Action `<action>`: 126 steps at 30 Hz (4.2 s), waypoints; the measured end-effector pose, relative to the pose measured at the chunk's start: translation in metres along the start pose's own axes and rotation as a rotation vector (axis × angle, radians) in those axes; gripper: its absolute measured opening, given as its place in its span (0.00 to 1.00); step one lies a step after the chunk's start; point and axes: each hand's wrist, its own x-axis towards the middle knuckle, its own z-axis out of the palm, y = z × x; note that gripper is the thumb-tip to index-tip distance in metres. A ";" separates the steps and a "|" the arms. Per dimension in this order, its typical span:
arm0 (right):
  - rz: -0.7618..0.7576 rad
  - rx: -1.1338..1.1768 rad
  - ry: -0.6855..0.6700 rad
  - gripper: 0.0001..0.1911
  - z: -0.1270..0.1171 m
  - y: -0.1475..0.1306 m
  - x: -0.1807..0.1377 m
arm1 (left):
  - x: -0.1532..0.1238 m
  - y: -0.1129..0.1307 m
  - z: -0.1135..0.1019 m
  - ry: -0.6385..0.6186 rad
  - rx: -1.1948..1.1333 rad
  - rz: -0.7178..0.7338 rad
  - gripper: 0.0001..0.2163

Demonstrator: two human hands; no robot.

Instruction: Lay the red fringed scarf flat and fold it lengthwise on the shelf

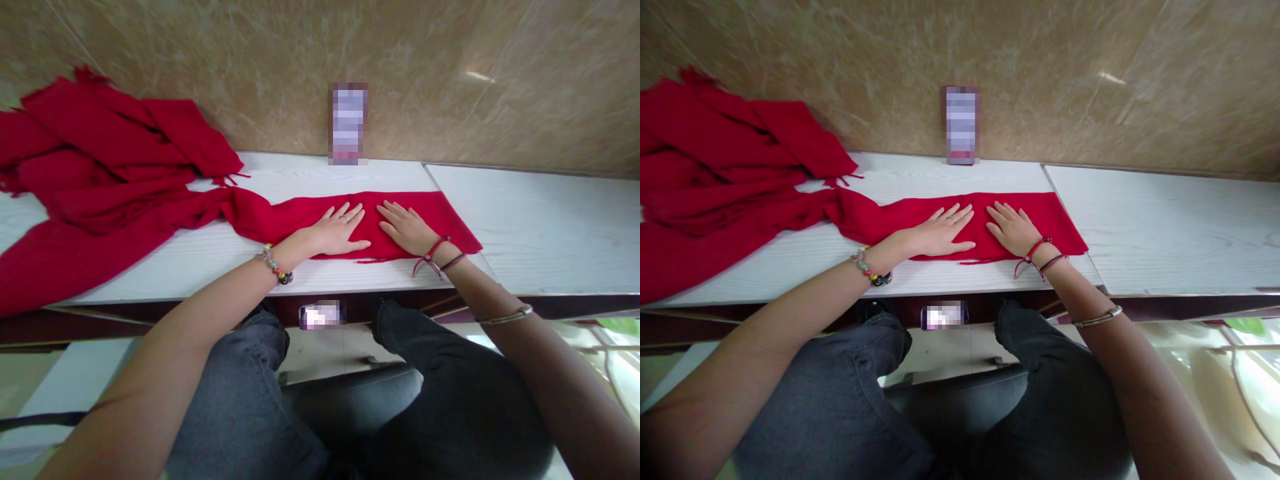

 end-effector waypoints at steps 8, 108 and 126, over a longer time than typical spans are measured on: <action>0.169 -0.099 -0.094 0.30 -0.010 0.041 -0.015 | 0.003 -0.002 0.001 0.097 0.068 0.038 0.31; -0.255 0.331 0.438 0.15 0.004 -0.026 -0.010 | -0.051 -0.053 -0.010 0.678 0.356 -0.126 0.15; -0.246 0.291 0.442 0.07 0.003 -0.028 -0.010 | -0.043 -0.051 0.006 0.574 0.226 -0.056 0.22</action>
